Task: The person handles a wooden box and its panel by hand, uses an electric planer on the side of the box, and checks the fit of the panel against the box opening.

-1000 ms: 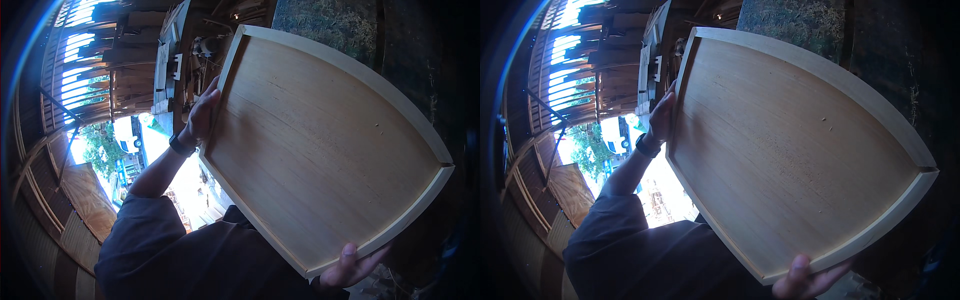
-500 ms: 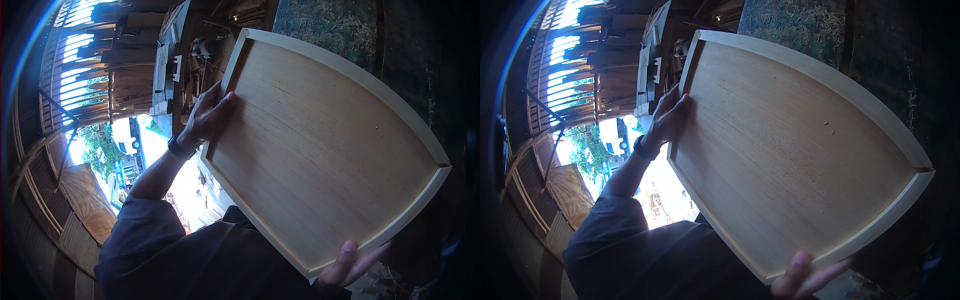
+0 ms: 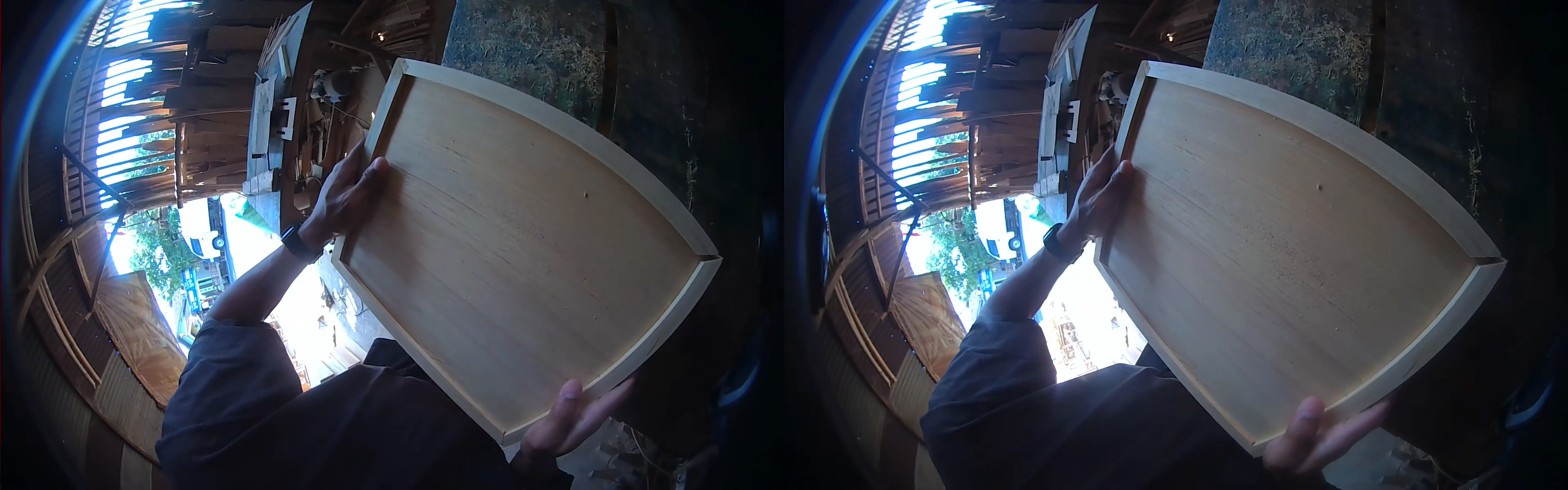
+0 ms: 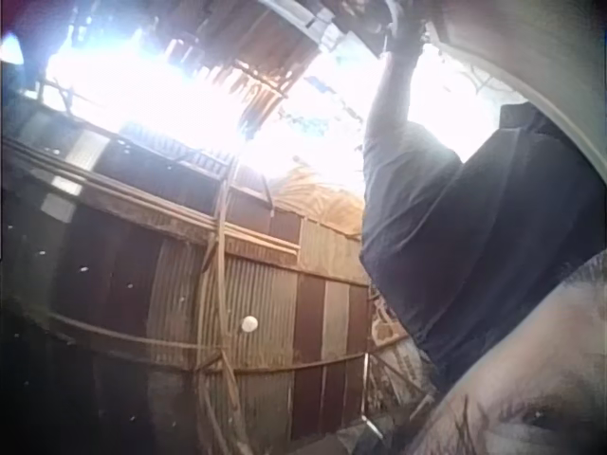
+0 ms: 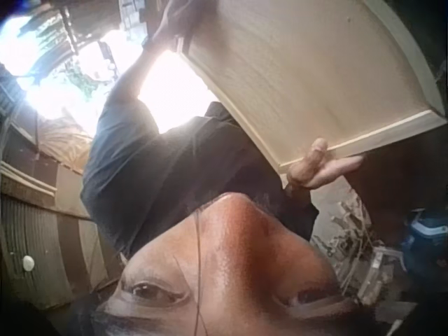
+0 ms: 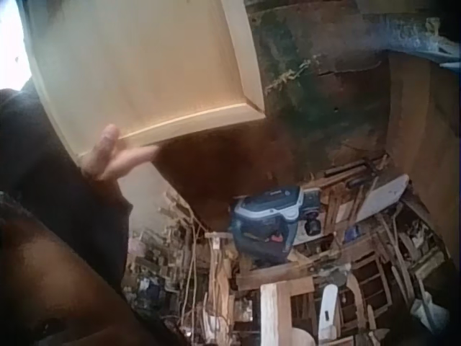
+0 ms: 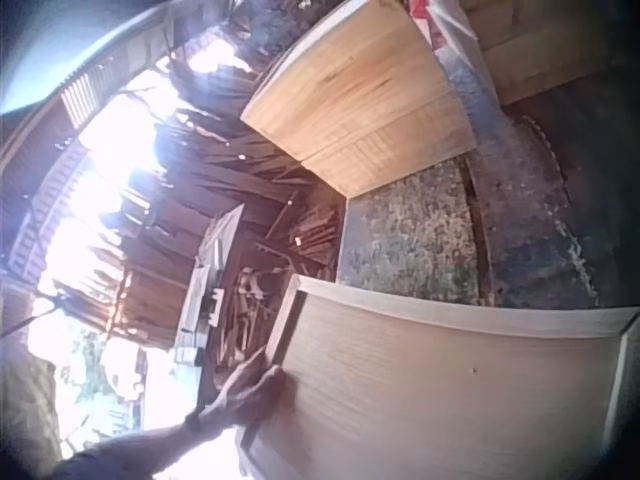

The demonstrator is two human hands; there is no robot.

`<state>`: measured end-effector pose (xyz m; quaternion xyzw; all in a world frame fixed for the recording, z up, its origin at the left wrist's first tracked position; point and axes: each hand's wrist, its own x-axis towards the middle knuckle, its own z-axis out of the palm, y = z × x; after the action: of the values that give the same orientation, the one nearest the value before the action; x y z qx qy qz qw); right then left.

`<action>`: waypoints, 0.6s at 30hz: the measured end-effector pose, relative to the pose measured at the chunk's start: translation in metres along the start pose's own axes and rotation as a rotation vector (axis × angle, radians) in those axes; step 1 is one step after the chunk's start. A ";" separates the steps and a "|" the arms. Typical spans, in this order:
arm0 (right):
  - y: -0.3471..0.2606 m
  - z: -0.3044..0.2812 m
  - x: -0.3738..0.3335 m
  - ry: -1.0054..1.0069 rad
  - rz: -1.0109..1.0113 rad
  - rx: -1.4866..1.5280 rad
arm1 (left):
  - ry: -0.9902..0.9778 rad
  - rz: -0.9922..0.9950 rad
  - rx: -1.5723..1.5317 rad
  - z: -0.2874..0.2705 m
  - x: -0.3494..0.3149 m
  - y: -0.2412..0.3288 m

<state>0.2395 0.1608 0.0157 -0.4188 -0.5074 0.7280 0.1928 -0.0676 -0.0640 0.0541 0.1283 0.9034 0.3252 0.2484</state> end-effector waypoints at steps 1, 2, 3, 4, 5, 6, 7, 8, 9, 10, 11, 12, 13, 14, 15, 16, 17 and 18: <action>-0.001 -0.002 0.000 -0.034 0.003 -0.005 | 0.004 0.010 0.007 0.001 0.000 0.001; 0.004 -0.003 -0.002 -0.013 -0.018 -0.011 | 0.008 0.021 0.012 0.001 0.000 0.002; 0.007 -0.001 -0.004 0.017 -0.038 -0.020 | 0.022 0.006 0.037 0.001 -0.001 0.002; 0.006 -0.001 -0.005 0.047 -0.060 -0.030 | 0.037 -0.009 0.061 0.000 -0.002 0.000; 0.000 -0.006 0.001 -0.061 -0.024 0.040 | 0.050 -0.023 0.082 0.000 -0.003 -0.002; -0.005 -0.001 0.004 -0.052 -0.041 0.061 | 0.046 0.019 0.096 0.000 0.000 -0.001; -0.009 0.003 0.003 -0.037 -0.060 0.071 | 0.036 0.063 0.100 0.001 0.003 0.000; -0.010 0.005 0.003 -0.021 -0.081 0.081 | 0.025 0.109 0.102 0.001 0.005 0.000; -0.005 0.001 0.001 -0.026 -0.086 0.057 | 0.057 0.080 0.111 0.001 0.005 -0.008; 0.001 -0.006 0.001 -0.023 -0.094 0.027 | 0.070 0.115 0.158 0.003 0.003 0.000; -0.003 -0.008 0.001 -0.036 -0.034 0.000 | 0.092 0.168 0.147 0.003 0.000 -0.006; -0.008 -0.006 0.000 -0.033 0.024 -0.019 | 0.061 0.139 0.160 0.000 0.001 -0.007; -0.010 -0.004 -0.001 -0.019 -0.023 -0.075 | 0.048 0.176 0.074 0.002 0.001 -0.007; -0.010 -0.001 -0.002 -0.007 -0.066 -0.131 | 0.030 0.113 -0.021 0.004 0.000 -0.002; -0.011 0.001 -0.001 -0.010 -0.107 -0.180 | 0.026 0.164 0.001 0.003 -0.001 -0.005; -0.010 0.005 0.000 -0.014 -0.153 -0.225 | 0.029 0.220 0.025 0.002 -0.001 -0.005; -0.009 0.005 0.002 -0.020 -0.195 -0.268 | 0.021 0.204 0.029 0.003 -0.001 0.000; -0.007 0.004 0.004 -0.016 -0.218 -0.262 | 0.009 0.185 0.037 0.002 0.000 0.008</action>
<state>0.2327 0.1640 0.0209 -0.3771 -0.6420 0.6336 0.2101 -0.0655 -0.0571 0.0579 0.2144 0.8945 0.3308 0.2110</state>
